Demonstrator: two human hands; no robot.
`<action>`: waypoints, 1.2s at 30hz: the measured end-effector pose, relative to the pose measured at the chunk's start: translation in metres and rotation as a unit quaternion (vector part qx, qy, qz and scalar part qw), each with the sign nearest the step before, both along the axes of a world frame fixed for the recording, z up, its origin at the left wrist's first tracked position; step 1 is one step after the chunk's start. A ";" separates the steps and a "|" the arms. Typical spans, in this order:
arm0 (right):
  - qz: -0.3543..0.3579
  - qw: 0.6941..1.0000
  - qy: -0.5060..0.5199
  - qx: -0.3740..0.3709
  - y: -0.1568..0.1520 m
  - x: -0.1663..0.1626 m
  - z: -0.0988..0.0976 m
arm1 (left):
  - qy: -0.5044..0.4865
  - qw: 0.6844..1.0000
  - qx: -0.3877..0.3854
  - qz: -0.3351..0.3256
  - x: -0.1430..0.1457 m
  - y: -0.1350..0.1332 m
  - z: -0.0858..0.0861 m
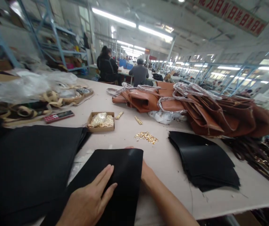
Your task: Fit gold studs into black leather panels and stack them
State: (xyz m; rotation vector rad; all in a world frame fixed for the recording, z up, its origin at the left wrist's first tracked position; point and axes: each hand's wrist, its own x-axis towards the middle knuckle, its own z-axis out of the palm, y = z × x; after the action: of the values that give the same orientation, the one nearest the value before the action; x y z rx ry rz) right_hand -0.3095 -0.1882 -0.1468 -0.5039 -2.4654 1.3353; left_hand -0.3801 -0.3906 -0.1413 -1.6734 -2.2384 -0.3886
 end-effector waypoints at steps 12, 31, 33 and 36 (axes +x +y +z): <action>-0.065 0.934 -0.150 0.317 0.086 -0.010 0.002 | 0.023 0.997 -0.059 -0.042 -0.001 0.002 -0.037; -0.007 0.995 -0.088 -0.053 0.002 0.019 0.009 | -0.102 0.988 -0.100 -0.058 0.004 -0.020 -0.019; 0.005 0.992 -0.078 -0.101 -0.019 0.024 0.006 | -0.105 0.988 -0.094 -0.061 0.005 -0.022 -0.020; 0.006 0.995 -0.078 -0.068 -0.035 0.022 0.000 | -0.107 0.989 -0.084 -0.062 0.005 -0.023 -0.021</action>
State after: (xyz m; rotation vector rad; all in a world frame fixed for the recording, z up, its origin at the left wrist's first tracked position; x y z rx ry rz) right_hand -0.2878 -0.2236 -0.1468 -0.6488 -2.5152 1.5297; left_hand -0.3751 -0.4135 -0.1626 -1.9479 -2.3834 -0.4400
